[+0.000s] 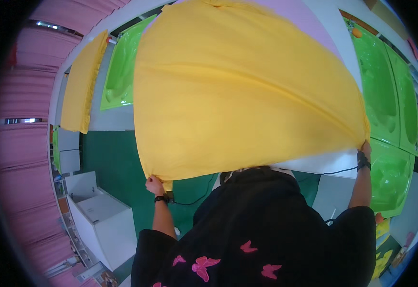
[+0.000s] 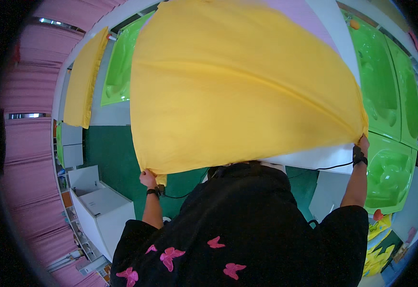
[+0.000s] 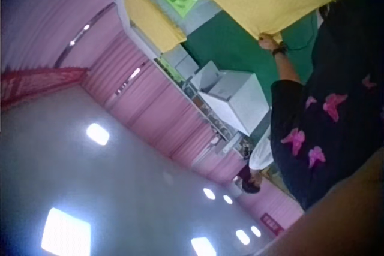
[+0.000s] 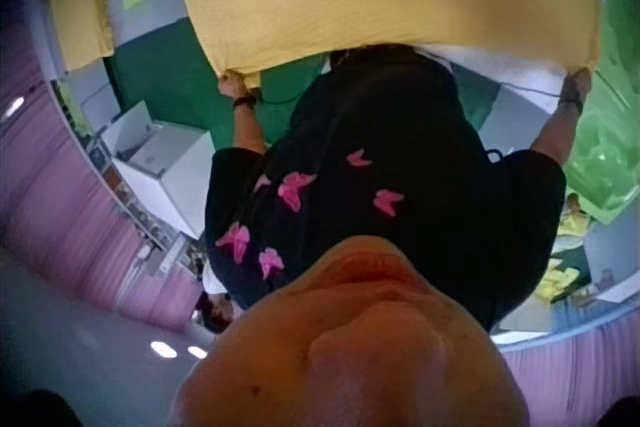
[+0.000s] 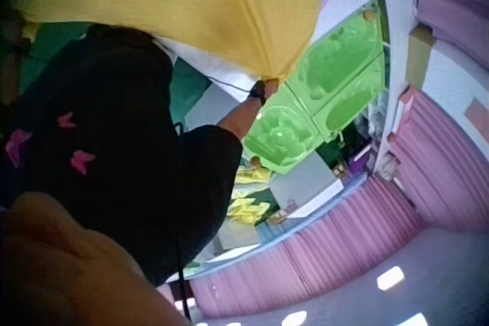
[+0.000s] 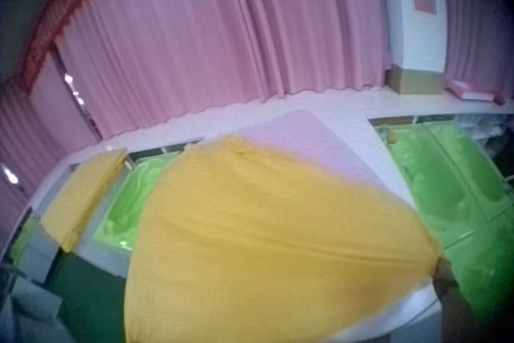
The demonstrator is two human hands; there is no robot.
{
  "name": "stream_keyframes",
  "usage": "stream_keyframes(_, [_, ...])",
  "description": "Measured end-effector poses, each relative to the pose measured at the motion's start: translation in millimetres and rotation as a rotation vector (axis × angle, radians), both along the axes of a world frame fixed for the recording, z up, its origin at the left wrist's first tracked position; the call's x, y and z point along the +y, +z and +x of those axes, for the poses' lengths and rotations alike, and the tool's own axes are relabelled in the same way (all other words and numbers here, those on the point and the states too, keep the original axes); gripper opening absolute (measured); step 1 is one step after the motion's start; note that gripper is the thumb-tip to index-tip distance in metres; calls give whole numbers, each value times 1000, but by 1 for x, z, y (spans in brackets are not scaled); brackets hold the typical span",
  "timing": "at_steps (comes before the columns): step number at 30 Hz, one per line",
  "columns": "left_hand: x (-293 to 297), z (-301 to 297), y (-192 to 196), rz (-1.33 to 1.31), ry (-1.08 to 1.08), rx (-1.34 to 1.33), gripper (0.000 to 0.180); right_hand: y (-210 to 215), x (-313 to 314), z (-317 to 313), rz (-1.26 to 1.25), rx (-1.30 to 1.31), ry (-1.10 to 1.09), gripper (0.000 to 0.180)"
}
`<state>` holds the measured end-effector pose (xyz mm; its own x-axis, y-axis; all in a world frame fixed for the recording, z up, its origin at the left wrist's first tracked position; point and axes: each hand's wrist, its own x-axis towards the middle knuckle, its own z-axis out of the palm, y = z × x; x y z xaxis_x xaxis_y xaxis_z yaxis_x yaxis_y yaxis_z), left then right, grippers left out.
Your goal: The recorder lays out a yellow sheet and a pink mat on tables in a childcare-like environment.
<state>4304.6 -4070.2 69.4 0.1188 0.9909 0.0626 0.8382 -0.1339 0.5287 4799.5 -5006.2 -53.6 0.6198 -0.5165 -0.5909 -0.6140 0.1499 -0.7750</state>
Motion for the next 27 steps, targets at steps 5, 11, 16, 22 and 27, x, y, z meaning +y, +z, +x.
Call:
stream_keyframes(5, [-5,16,28,418,-171,27,37,-24,-77,12,-1031,169,526,19])
stream_keyframes(11, [34,-22,-5,-441,27,-116,27,-1,-37,20,-1577,77,1038,11])
stream_keyframes(16, [18,-29,-56,-918,-42,74,23,40,-2,18,-923,258,348,25])
stream_keyframes(22, [13,-22,-52,-888,-55,82,20,65,10,14,-710,162,468,31])
stream_keyframes(27, [90,-112,-59,-586,-391,350,17,-9,-5,-6,-373,-62,215,31])
